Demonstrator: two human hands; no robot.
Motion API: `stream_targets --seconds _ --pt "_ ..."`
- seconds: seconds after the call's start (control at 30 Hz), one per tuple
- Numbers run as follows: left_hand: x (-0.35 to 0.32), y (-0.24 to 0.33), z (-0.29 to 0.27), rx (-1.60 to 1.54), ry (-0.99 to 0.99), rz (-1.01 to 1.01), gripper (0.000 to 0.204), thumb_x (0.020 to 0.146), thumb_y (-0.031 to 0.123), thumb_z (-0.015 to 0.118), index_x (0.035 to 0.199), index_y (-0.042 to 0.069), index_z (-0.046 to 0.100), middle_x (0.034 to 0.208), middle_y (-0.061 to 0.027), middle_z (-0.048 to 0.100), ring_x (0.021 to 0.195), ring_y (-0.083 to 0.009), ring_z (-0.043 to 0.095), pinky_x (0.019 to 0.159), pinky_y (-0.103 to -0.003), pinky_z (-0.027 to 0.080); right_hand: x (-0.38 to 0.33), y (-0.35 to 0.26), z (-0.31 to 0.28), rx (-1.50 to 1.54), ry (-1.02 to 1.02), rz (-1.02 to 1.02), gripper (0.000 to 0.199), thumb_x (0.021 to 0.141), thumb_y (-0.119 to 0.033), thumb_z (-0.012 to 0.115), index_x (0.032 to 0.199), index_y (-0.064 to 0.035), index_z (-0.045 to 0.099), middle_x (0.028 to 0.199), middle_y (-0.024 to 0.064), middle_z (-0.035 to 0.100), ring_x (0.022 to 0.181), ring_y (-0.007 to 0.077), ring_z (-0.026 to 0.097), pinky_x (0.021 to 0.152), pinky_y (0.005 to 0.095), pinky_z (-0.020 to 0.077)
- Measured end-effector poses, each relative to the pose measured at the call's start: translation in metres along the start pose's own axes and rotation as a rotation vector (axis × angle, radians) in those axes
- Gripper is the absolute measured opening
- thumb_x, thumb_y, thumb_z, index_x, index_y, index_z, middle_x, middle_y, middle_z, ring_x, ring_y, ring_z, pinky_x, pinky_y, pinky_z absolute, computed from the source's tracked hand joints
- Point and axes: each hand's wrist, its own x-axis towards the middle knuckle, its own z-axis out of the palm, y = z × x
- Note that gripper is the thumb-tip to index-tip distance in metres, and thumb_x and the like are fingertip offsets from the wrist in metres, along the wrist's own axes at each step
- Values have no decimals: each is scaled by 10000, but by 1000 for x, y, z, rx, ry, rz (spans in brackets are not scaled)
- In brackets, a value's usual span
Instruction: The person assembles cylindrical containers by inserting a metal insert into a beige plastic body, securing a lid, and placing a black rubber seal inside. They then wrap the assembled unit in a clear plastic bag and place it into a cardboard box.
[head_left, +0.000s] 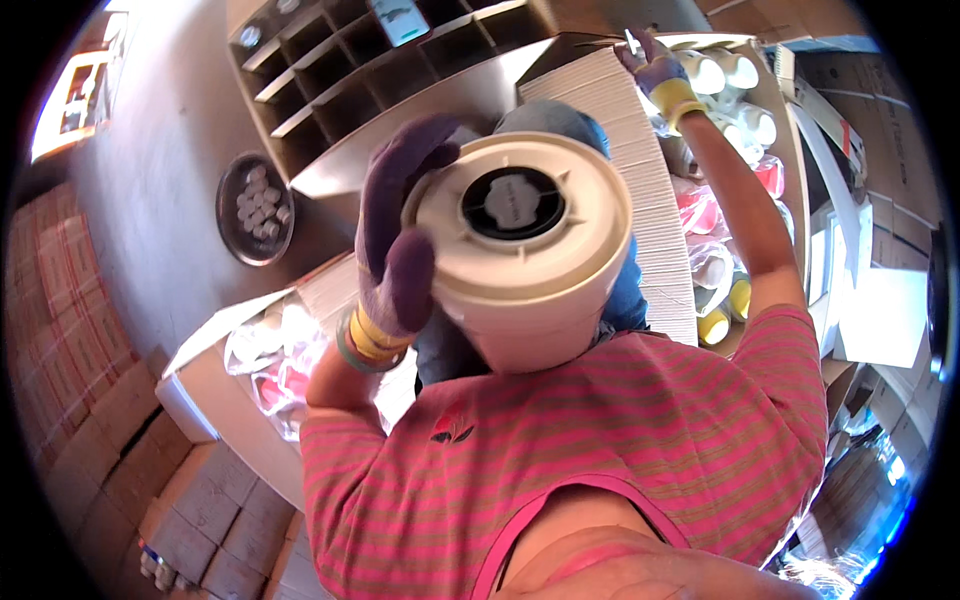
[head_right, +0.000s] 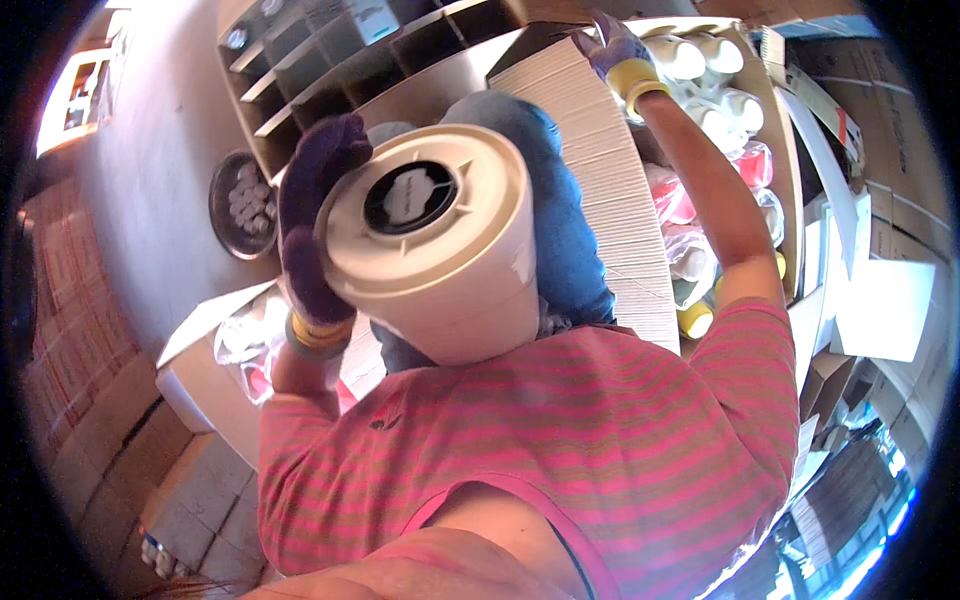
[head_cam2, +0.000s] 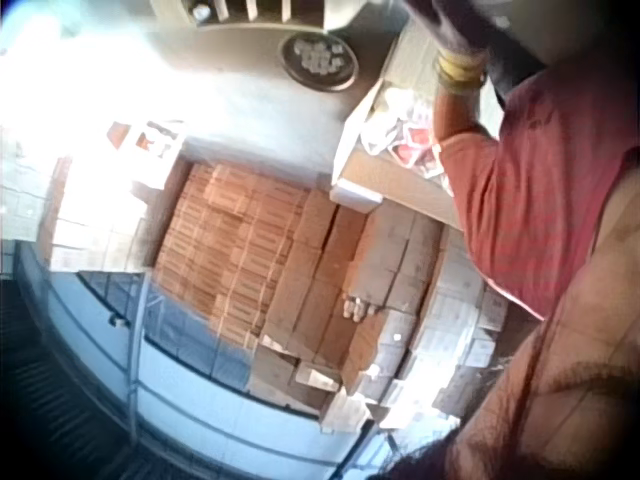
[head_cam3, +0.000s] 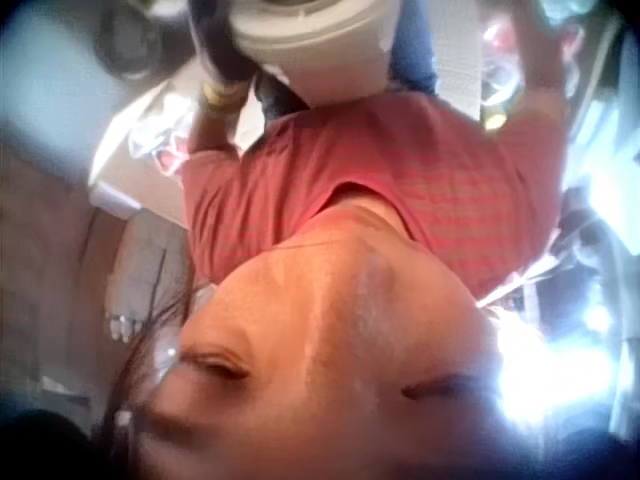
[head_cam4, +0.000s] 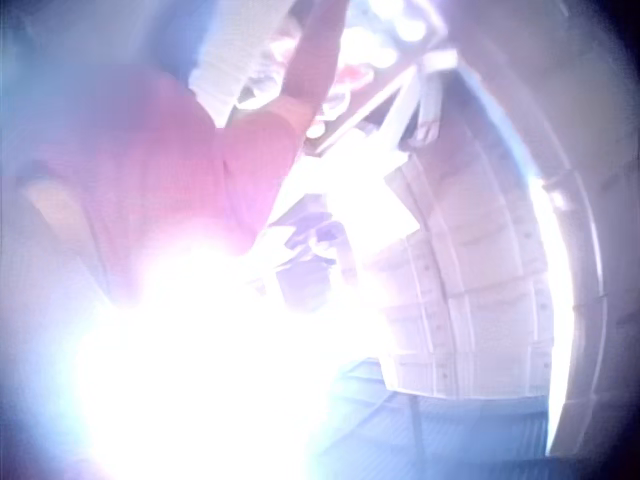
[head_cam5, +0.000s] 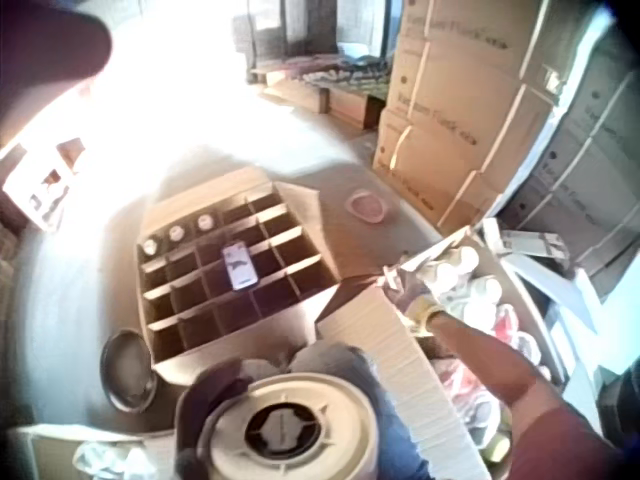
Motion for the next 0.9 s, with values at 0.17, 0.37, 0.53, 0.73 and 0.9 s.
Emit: stream_targets --seconds 0.17,0.37,0.53,0.73,0.9 --pt "-26 -40 13 -52 138 -142 886 919 628 455 1486 -39 317 1466 -194 451 1321 -291 473 1125 -408 355 17 96 36 -148 -3 381 712 762 -487 761 1296 -42 607 1273 239 611 1170 378 586 1020 420 464" --pt "-30 -50 19 -67 120 -185 879 872 580 517 1478 -27 324 1467 -191 448 1326 -292 469 1126 -409 354 28 78 46 -230 25 229 678 773 -486 755 1313 -100 610 1269 203 627 1210 377 572 1006 405 476" --pt "-31 -43 20 -80 102 -183 881 833 539 569 1472 -17 330 1468 -189 446 1329 -293 466 1127 -410 352 74 90 59 -96 -70 391 638 813 -582 684 1219 -90 677 1159 186 703 1102 350 658 963 409 489" --pt "-38 -33 16 -94 110 -162 892 785 491 631 1465 -5 336 1469 -187 443 1334 -293 462 1128 -411 351 86 47 2 483 -282 374 425 866 -368 757 1060 0 674 980 132 728 801 237 730 693 364 591" --pt "-39 -26 16 -133 81 -128 908 746 450 683 1459 4 342 1470 -185 441 1337 -294 459 1129 -412 350 -16 -116 -148 715 -715 -628 303 890 -237 721 1109 -51 627 1039 87 675 885 171 663 741 301 551"
